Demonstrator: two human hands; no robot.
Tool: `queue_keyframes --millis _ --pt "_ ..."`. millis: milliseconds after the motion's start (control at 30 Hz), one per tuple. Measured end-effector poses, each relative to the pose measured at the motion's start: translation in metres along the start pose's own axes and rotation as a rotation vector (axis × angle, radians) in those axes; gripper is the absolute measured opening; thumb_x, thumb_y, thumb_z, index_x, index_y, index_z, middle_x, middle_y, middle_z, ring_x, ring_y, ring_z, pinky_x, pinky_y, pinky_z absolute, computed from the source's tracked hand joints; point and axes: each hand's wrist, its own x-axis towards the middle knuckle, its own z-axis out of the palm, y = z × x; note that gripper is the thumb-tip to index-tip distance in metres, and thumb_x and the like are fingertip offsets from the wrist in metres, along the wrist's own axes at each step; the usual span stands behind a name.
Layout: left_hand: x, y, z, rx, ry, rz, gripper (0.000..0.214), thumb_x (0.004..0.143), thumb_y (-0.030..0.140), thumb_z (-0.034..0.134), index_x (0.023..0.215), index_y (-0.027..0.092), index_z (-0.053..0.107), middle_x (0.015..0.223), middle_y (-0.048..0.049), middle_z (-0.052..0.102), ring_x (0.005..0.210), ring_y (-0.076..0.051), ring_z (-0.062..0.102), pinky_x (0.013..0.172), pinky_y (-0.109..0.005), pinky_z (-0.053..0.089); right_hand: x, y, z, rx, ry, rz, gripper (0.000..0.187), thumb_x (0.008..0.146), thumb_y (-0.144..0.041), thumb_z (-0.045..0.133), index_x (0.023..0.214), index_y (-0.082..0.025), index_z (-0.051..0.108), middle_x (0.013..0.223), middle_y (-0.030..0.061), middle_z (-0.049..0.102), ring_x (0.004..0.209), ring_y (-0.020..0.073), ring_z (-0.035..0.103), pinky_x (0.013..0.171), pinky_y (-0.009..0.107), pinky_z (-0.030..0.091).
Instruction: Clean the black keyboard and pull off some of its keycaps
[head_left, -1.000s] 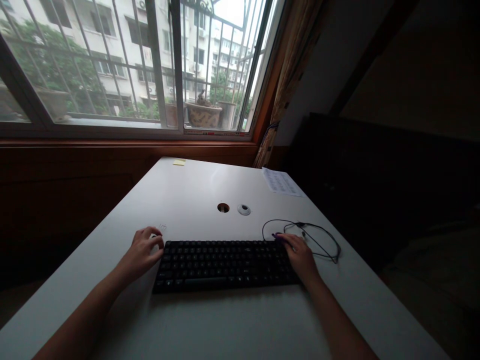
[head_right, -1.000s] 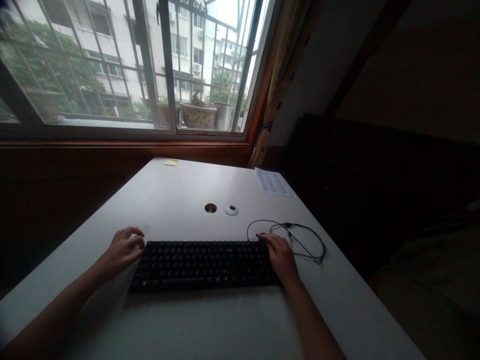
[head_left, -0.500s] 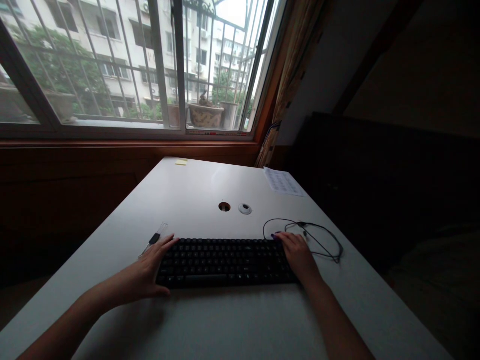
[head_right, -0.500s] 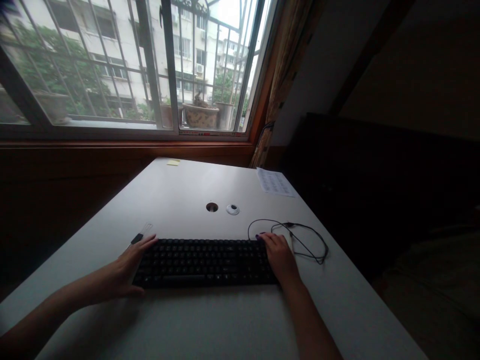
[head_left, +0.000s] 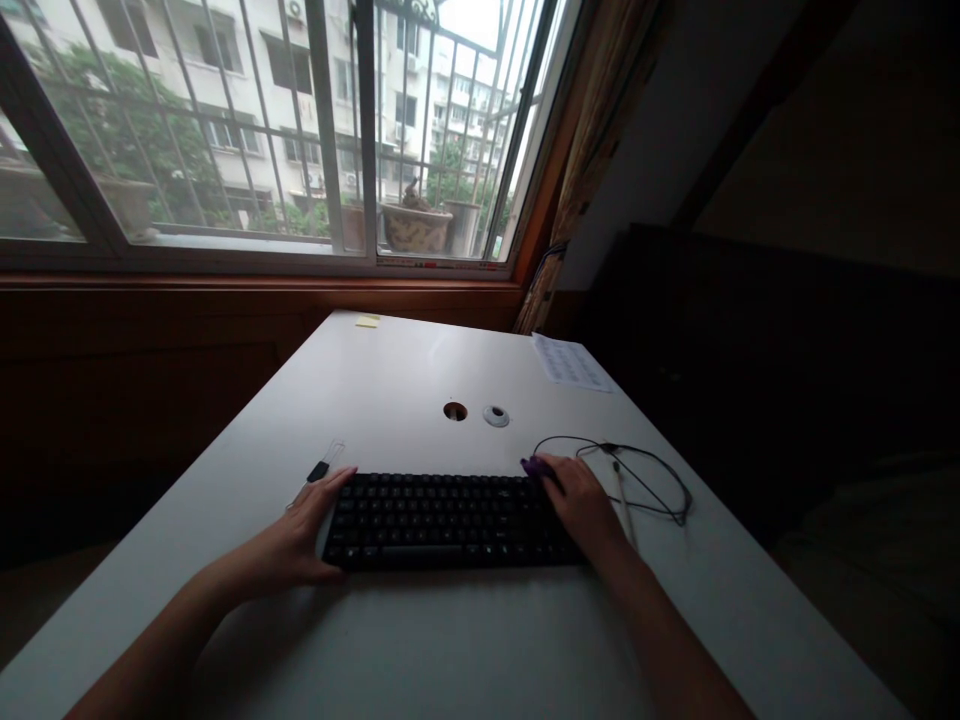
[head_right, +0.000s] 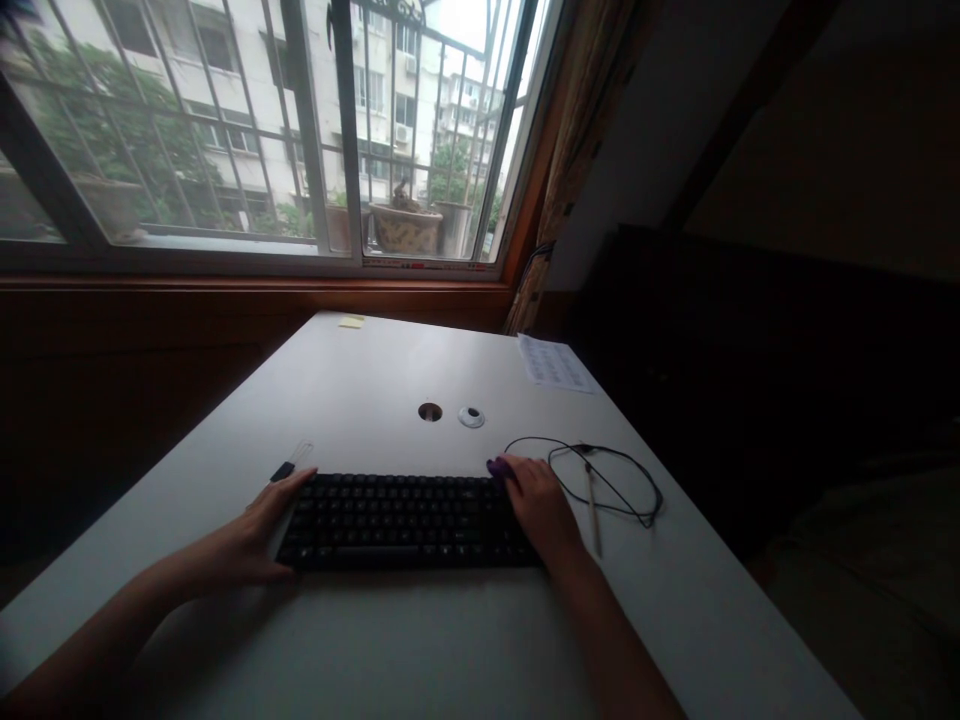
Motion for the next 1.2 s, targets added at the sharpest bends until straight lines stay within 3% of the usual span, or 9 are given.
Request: queue_keyframes --millis 100,300,400,533,733,1000,1200 --pt "0.000 -0.002 0.002 -0.006 0.019 0.004 0.125 0.072 0.030 0.088 0.169 0.035 0.010 0.165 -0.0178 0.036 0.148 -0.044 0.043 0.117 -0.064 0.044 0.027 -0.050 0.017 0.163 -0.069 -0.052 0.024 0.103 -0.018 0.054 0.119 -0.024 0.070 0.108 0.0093 0.076 0.100 0.0271 0.069 0.093 0.047 0.058" --pt "0.000 -0.001 0.002 0.003 0.034 0.008 0.124 0.071 0.029 0.088 0.168 0.036 0.011 0.164 -0.0162 0.037 0.149 -0.042 0.042 0.119 -0.061 0.043 0.072 -0.143 0.077 0.300 -0.224 -0.242 0.021 0.103 -0.016 0.060 0.118 -0.021 0.072 0.106 0.0080 0.073 0.099 0.0236 0.063 0.093 0.039 0.056" --pt "0.001 0.001 0.002 0.007 0.030 0.004 0.125 0.069 0.028 0.088 0.167 0.037 0.011 0.164 -0.0157 0.036 0.150 -0.042 0.041 0.120 -0.061 0.042 0.085 -0.172 0.096 0.242 -0.311 -0.334 0.028 0.102 -0.009 0.057 0.122 -0.020 0.072 0.112 0.0093 0.071 0.103 0.0239 0.059 0.094 0.036 0.054" --pt "0.001 0.001 0.003 0.028 0.037 0.019 0.127 0.068 0.023 0.087 0.167 0.037 0.009 0.164 -0.0161 0.036 0.150 -0.043 0.040 0.120 -0.062 0.042 0.090 -0.183 0.097 0.158 -0.381 -0.456 0.027 0.101 -0.008 0.056 0.122 -0.015 0.072 0.116 0.0129 0.070 0.106 0.0266 0.055 0.095 0.039 0.053" --pt "0.001 -0.002 0.003 0.025 0.024 0.026 0.125 0.071 0.032 0.088 0.169 0.035 0.010 0.165 -0.0186 0.035 0.149 -0.044 0.040 0.119 -0.064 0.042 0.075 -0.142 0.075 0.078 -0.369 -0.419 0.022 0.099 -0.006 0.059 0.114 -0.015 0.073 0.110 0.0112 0.071 0.104 0.0266 0.058 0.092 0.039 0.056" --pt "0.001 -0.001 0.002 0.013 -0.004 0.017 0.123 0.074 0.031 0.087 0.168 0.037 0.007 0.165 -0.0182 0.032 0.149 -0.046 0.038 0.118 -0.068 0.040 0.025 -0.040 0.026 0.013 -0.266 -0.212 0.046 0.087 0.008 0.053 0.118 -0.019 0.075 0.110 0.0090 0.074 0.105 0.0259 0.062 0.093 0.042 0.058" --pt "0.001 -0.001 0.004 0.004 0.012 0.034 0.120 0.075 0.031 0.087 0.168 0.035 0.011 0.166 -0.0175 0.032 0.150 -0.047 0.035 0.119 -0.070 0.037 -0.008 0.030 -0.009 -0.098 -0.216 -0.112 0.047 0.084 0.006 0.050 0.113 -0.019 0.078 0.109 0.0091 0.075 0.101 0.0260 0.064 0.092 0.042 0.058"
